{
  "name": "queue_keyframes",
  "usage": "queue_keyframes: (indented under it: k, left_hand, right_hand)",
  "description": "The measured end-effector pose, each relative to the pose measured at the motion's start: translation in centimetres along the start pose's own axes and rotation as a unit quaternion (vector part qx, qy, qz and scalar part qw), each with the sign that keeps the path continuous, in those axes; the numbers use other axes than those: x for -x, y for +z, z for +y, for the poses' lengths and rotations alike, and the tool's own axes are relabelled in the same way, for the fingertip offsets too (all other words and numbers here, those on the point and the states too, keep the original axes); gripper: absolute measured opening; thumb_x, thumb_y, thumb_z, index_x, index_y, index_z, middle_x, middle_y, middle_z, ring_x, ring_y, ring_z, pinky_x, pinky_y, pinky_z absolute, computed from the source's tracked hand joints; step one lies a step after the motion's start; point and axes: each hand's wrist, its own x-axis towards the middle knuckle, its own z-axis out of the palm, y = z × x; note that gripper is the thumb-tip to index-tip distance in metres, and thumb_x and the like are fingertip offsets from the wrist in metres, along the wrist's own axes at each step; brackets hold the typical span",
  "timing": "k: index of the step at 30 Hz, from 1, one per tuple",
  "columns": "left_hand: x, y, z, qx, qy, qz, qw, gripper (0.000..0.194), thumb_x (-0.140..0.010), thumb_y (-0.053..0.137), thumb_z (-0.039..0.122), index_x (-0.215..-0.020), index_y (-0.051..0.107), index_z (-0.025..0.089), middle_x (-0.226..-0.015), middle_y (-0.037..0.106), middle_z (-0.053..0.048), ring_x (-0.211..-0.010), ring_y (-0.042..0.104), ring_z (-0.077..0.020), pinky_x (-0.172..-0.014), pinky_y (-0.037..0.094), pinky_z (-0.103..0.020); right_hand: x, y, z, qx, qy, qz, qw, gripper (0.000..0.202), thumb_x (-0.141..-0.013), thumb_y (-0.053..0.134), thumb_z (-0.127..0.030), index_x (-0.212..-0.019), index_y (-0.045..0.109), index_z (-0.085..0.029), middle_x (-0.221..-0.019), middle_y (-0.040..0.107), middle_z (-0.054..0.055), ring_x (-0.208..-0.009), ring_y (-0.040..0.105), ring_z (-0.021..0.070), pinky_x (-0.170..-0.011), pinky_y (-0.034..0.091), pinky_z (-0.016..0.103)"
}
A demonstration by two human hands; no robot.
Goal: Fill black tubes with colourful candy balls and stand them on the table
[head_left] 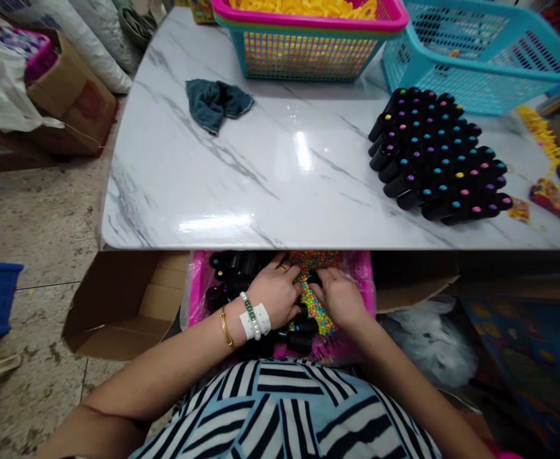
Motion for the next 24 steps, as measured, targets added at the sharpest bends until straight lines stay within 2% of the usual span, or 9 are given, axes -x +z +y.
queue_keyframes:
  k: [3,5,7,9,12,15,20,22,24]
  left_hand:
    - [0.9,0.0,-0.1,0.006,0.005,0.005,1.0,0.049,-0.072,0.073,0.047,-0.106,0.069,0.013,-0.136,0.05,-0.016,-0.131,0.041,-0.0321,-0.119,0.016,-0.048]
    - [1.5,-0.1,-0.2,0.004,-0.004,0.013,1.0,0.05,-0.074,0.073,0.043,-0.112,0.065,0.013,-0.141,0.047,-0.016,-0.135,0.037,-0.0317,-0.119,0.015,-0.048]
    - [2.0,-0.4,-0.1,0.003,-0.018,0.019,1.0,0.04,-0.079,0.069,0.036,-0.112,0.065,0.013,-0.142,0.046,-0.016,-0.136,0.037,-0.0307,-0.119,0.017,-0.05]
    - [2.4,-0.5,0.2,0.007,-0.032,0.018,0.999,0.033,-0.082,0.065,0.031,-0.109,0.064,0.013,-0.142,0.047,-0.016,-0.135,0.039,-0.03,-0.118,0.018,-0.052]
    - [2.5,-0.2,0.6,0.017,-0.053,0.018,0.998,0.041,-0.08,0.069,0.034,-0.115,0.062,0.014,-0.143,0.046,-0.017,-0.136,0.038,-0.0324,-0.117,0.02,-0.057]
    - [2.1,0.6,1.0,0.02,-0.062,0.025,0.998,0.051,-0.079,0.072,0.037,-0.123,0.058,0.016,-0.144,0.045,-0.017,-0.137,0.036,-0.0345,-0.116,0.019,-0.059]
    - [1.4,1.6,1.1,0.016,-0.061,0.052,0.997,0.039,-0.086,0.063,0.034,-0.124,0.059,0.024,-0.142,0.046,-0.015,-0.137,0.036,-0.0324,-0.115,0.021,-0.06]
    - [1.3,1.8,1.1,0.011,-0.069,0.059,0.996,0.034,-0.086,0.062,0.033,-0.118,0.063,0.023,-0.138,0.05,-0.015,-0.136,0.039,-0.0318,-0.116,0.02,-0.058]
    - [1.3,2.0,1.1,0.011,-0.078,0.067,0.995,0.032,-0.084,0.065,0.034,-0.113,0.065,0.02,-0.134,0.053,-0.014,-0.134,0.04,-0.0317,-0.117,0.02,-0.057]
  right_hand:
    - [-0.6,0.6,-0.2,-0.103,-0.009,0.013,0.995,0.025,-0.085,0.06,-0.023,-0.109,0.065,-0.018,-0.098,0.066,0.011,-0.085,0.063,0.0235,-0.079,0.052,0.039]
    - [-0.7,0.6,-0.3,-0.209,0.006,0.024,0.978,0.028,-0.083,0.064,-0.029,-0.109,0.066,-0.019,-0.098,0.065,0.009,-0.077,0.063,0.0194,-0.073,0.056,0.036]
    - [-0.5,0.4,-0.3,-0.336,0.043,0.032,0.94,0.029,-0.078,0.069,-0.035,-0.104,0.067,-0.02,-0.096,0.063,0.007,-0.077,0.063,0.0172,-0.069,0.058,0.032]
    - [0.0,-0.2,-0.1,-0.454,0.078,0.034,0.887,0.032,-0.074,0.073,-0.036,-0.101,0.066,-0.02,-0.094,0.062,0.004,-0.082,0.065,0.0169,-0.071,0.059,0.031]
    - [0.6,-1.0,0.1,-0.541,0.098,0.046,0.834,0.034,-0.072,0.075,-0.033,-0.102,0.063,-0.021,-0.095,0.064,0.003,-0.084,0.067,0.0159,-0.078,0.059,0.031]
    - [0.7,-1.6,0.1,-0.521,0.071,0.077,0.847,0.032,-0.074,0.074,-0.031,-0.103,0.064,-0.021,-0.103,0.064,0.005,-0.091,0.066,0.0172,-0.082,0.058,0.033]
    - [0.7,-3.7,-0.6,-0.329,-0.041,0.148,0.932,0.026,-0.08,0.067,-0.026,-0.106,0.066,-0.025,-0.107,0.067,0.006,-0.101,0.063,0.0211,-0.091,0.053,0.039]
    - [0.8,-5.4,-0.6,-0.268,-0.044,0.217,0.938,0.028,-0.08,0.068,-0.024,-0.107,0.066,-0.025,-0.106,0.066,0.006,-0.099,0.063,0.0219,-0.089,0.053,0.039]
    - [0.9,-7.3,-0.2,-0.237,0.004,0.307,0.922,0.029,-0.078,0.07,-0.026,-0.107,0.066,-0.024,-0.102,0.065,0.007,-0.085,0.062,0.0196,-0.077,0.054,0.036]
